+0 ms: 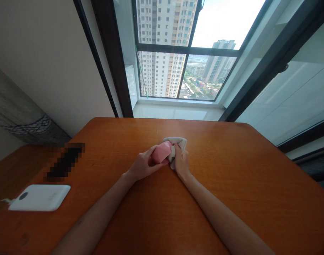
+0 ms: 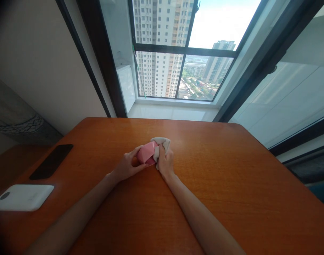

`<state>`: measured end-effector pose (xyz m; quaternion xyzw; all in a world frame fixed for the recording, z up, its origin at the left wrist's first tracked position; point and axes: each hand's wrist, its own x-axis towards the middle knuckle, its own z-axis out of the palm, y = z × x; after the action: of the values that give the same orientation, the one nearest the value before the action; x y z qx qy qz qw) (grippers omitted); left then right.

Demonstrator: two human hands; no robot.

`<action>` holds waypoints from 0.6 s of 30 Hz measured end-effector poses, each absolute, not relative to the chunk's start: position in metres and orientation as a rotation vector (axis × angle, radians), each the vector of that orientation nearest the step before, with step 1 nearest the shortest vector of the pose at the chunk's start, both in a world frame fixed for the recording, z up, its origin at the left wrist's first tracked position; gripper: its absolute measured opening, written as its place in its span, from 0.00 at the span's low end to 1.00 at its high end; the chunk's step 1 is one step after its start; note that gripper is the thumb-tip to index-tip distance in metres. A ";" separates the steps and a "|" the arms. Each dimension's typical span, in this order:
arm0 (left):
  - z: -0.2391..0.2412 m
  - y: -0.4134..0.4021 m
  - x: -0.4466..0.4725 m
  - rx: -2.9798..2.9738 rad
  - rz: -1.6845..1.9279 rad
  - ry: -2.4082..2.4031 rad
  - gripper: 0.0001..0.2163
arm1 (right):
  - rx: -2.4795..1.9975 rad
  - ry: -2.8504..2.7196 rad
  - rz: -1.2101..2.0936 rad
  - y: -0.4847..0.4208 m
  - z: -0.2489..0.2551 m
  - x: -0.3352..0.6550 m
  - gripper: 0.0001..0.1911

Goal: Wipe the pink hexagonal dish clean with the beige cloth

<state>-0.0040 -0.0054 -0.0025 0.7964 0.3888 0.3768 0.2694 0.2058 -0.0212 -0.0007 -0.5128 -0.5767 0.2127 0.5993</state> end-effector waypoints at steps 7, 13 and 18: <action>-0.007 -0.003 -0.008 2.152 0.999 0.986 0.35 | -0.823 -1.852 0.002 -0.035 0.005 0.205 0.30; -0.006 -0.004 -0.005 2.173 1.065 0.991 0.33 | -1.097 -1.409 0.379 -0.026 0.002 0.202 0.22; -0.007 -0.004 -0.005 2.149 1.045 0.996 0.33 | -0.941 -1.676 0.145 -0.032 0.004 0.204 0.26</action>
<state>-0.0054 -0.0038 -0.0067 0.7987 0.3699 0.3884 0.2729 0.2037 -0.0322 0.0036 -0.4011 -0.7142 0.0616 0.5703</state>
